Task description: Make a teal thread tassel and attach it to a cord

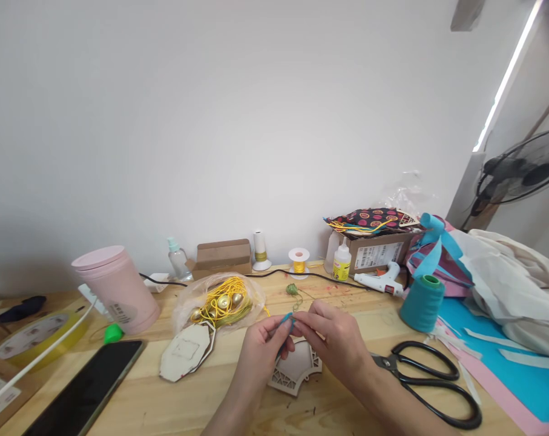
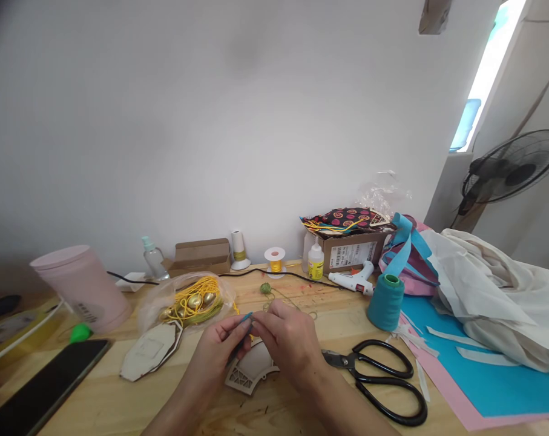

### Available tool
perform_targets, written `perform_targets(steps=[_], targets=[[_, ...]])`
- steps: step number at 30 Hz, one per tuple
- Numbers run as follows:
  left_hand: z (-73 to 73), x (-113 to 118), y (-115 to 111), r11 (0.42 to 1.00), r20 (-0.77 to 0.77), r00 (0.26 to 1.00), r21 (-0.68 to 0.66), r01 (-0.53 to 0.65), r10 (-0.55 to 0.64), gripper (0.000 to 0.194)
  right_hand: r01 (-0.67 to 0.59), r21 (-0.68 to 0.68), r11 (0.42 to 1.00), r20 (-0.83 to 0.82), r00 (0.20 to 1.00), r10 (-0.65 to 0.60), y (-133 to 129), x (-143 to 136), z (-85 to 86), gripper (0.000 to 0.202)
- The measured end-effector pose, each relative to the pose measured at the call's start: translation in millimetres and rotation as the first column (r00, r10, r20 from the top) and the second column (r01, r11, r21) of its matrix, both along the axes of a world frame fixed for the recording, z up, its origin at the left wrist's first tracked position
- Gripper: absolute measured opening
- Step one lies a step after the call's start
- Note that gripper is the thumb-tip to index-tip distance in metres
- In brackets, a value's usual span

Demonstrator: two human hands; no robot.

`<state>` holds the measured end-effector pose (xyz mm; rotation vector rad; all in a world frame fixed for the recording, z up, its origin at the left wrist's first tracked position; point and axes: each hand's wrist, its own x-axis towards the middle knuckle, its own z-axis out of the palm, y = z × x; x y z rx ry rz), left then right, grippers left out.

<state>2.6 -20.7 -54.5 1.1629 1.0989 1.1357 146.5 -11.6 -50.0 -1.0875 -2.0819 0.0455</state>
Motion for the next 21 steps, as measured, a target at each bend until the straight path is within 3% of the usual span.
perform_targets(steps=[6,13,15,21], targets=[[-1.0,-1.3,0.6,1.0,-0.023,1.0,-0.004,-0.02,0.02,0.027,-0.037,-0.068,0.997,-0.119,0.993,0.029,5.3,3.4,-0.2,0.02],[-5.9,-4.0,3.1,1.0,-0.053,0.998,0.023,-0.018,0.019,0.028,-0.246,-0.242,0.938,-0.366,0.919,0.147,7.6,4.4,9.3,0.016],[-4.8,-3.3,2.4,0.999,-0.078,0.997,0.048,-0.007,0.011,0.029,-0.273,-0.269,0.924,-0.336,0.925,0.175,7.4,4.2,9.8,0.016],[-4.7,-1.9,1.1,0.993,-0.195,0.981,0.113,0.045,-0.022,0.031,-0.143,-0.296,0.944,-0.171,0.981,0.095,4.3,4.2,5.5,0.014]])
